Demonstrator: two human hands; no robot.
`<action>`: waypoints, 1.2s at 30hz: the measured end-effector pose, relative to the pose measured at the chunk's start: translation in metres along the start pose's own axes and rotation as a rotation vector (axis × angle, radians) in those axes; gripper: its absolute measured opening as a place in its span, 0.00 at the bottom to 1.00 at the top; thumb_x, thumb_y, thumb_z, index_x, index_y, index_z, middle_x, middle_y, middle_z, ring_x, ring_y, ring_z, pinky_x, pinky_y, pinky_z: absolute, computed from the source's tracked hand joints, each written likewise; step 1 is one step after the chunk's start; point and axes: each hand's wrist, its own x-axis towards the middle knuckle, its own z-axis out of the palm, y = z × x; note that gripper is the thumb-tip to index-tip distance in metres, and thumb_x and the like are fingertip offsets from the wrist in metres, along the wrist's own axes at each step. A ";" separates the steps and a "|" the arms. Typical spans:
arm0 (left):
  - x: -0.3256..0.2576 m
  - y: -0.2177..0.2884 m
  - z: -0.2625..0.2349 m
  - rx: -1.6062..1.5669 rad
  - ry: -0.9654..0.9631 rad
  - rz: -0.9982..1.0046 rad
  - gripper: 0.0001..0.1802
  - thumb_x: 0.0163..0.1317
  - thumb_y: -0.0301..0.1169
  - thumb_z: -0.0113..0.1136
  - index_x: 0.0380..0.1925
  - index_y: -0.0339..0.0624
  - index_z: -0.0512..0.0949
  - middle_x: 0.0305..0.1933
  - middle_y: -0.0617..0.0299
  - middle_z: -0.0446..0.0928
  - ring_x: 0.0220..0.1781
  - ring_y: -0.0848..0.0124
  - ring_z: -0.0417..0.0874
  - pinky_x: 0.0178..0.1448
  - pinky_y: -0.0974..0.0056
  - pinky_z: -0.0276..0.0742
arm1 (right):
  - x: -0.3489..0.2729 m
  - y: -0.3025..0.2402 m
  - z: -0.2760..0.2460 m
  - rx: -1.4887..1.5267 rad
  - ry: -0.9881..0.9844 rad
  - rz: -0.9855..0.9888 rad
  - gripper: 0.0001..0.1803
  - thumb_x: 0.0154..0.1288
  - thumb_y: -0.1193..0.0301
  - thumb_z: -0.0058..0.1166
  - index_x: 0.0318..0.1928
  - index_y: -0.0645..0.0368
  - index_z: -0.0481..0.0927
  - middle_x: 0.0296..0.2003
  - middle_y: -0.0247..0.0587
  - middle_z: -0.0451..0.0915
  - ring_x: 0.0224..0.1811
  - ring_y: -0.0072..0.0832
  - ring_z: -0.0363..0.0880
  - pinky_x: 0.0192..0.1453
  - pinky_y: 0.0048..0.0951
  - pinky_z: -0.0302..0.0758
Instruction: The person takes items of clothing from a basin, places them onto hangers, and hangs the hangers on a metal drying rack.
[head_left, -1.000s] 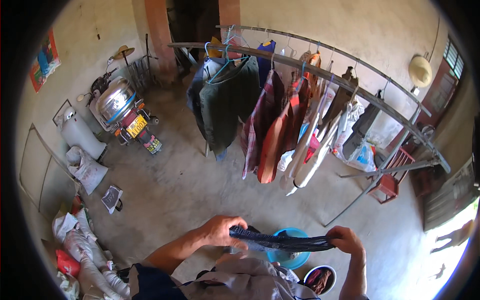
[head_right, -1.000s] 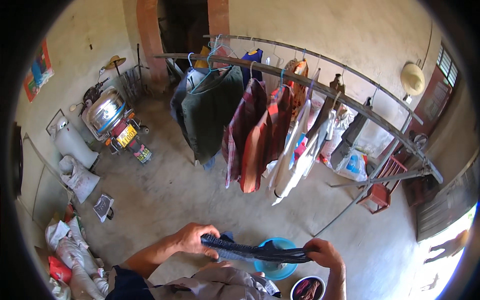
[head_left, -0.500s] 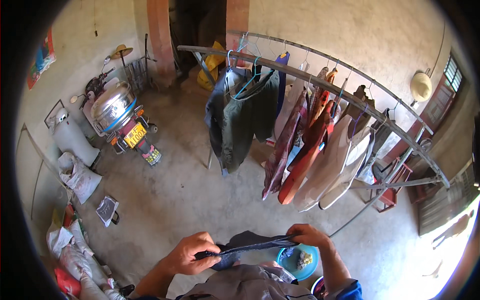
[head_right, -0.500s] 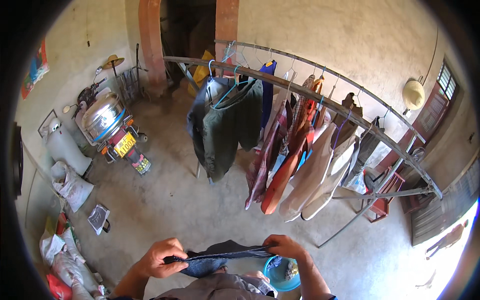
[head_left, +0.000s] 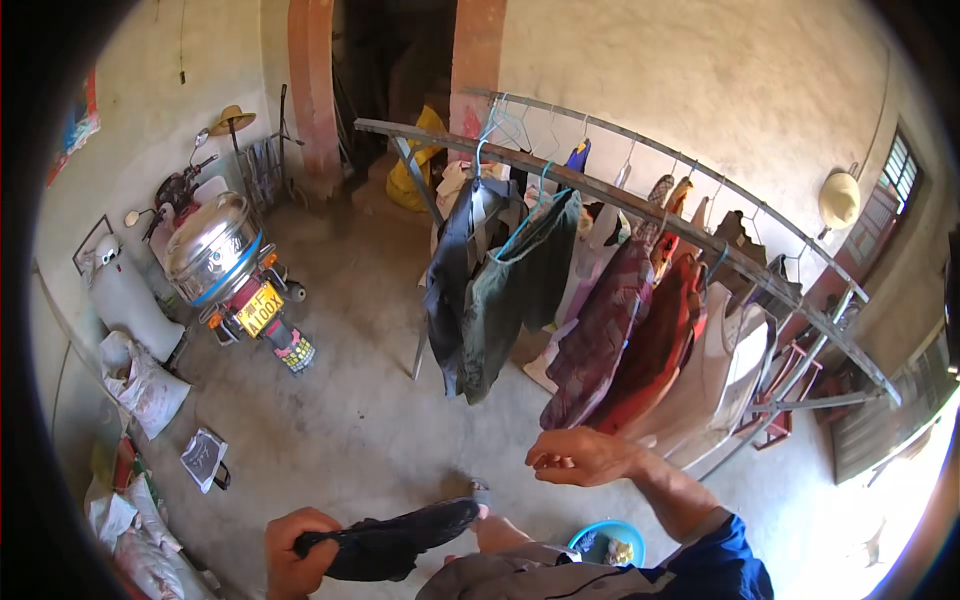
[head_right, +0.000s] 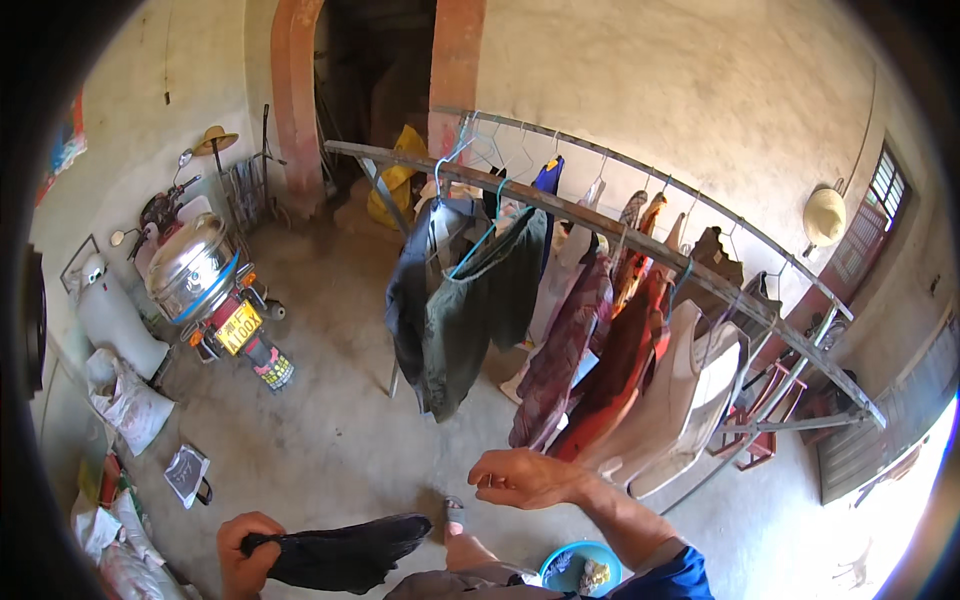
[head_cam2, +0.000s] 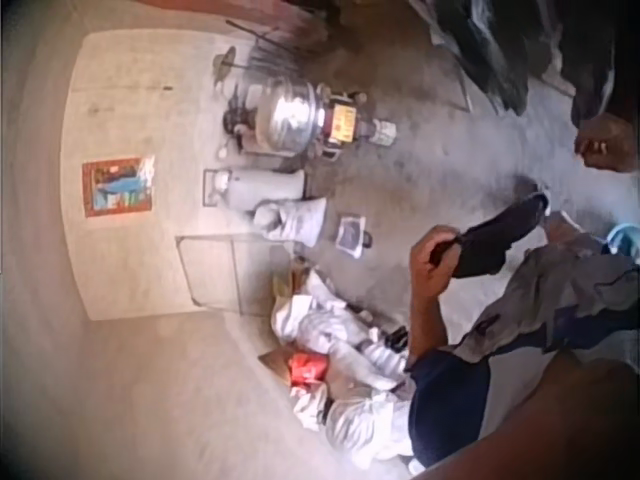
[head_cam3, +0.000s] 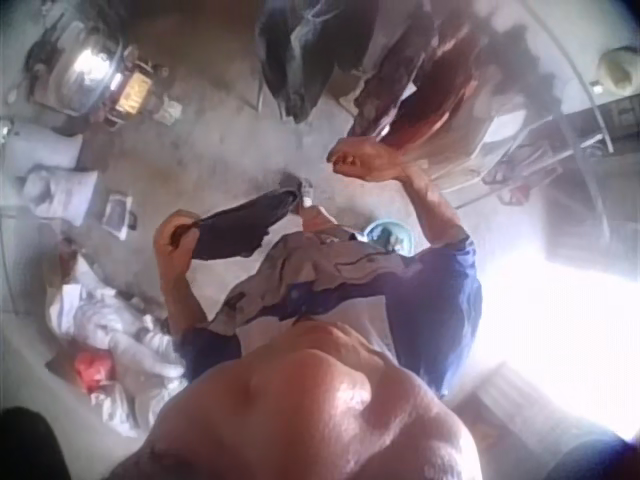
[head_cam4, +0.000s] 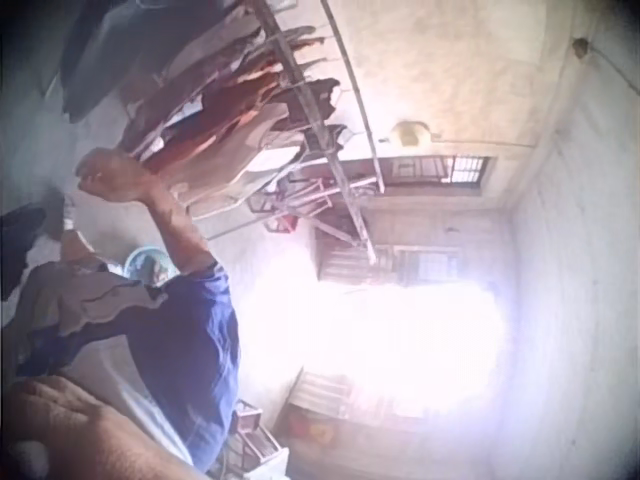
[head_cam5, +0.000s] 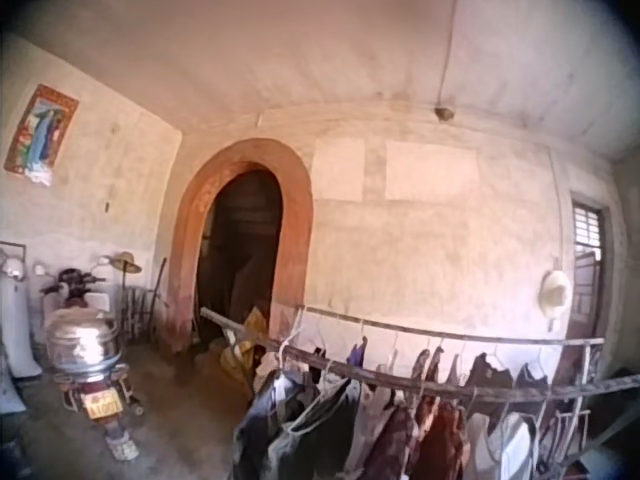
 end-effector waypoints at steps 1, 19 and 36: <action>0.006 -0.001 -0.004 0.008 0.088 0.002 0.08 0.63 0.21 0.59 0.43 0.35 0.78 0.47 0.56 0.78 0.47 0.68 0.78 0.53 0.65 0.74 | 0.007 -0.007 -0.021 -0.031 0.017 -0.114 0.10 0.67 0.73 0.58 0.46 0.64 0.79 0.37 0.44 0.80 0.35 0.32 0.83 0.38 0.32 0.79; 0.194 -0.085 -0.106 0.046 0.693 -0.039 0.09 0.58 0.17 0.58 0.39 0.33 0.80 0.44 0.54 0.81 0.46 0.64 0.80 0.54 0.62 0.76 | 0.149 -0.062 -0.258 -0.493 0.205 -0.466 0.08 0.61 0.77 0.62 0.40 0.65 0.79 0.36 0.44 0.79 0.31 0.38 0.82 0.30 0.34 0.81; 0.387 -0.158 -0.195 0.019 0.467 0.022 0.07 0.50 0.24 0.56 0.30 0.35 0.73 0.34 0.55 0.77 0.36 0.73 0.72 0.44 0.68 0.67 | 0.308 -0.009 -0.402 -0.819 0.544 0.152 0.07 0.63 0.73 0.54 0.35 0.64 0.80 0.28 0.49 0.81 0.31 0.41 0.83 0.38 0.36 0.79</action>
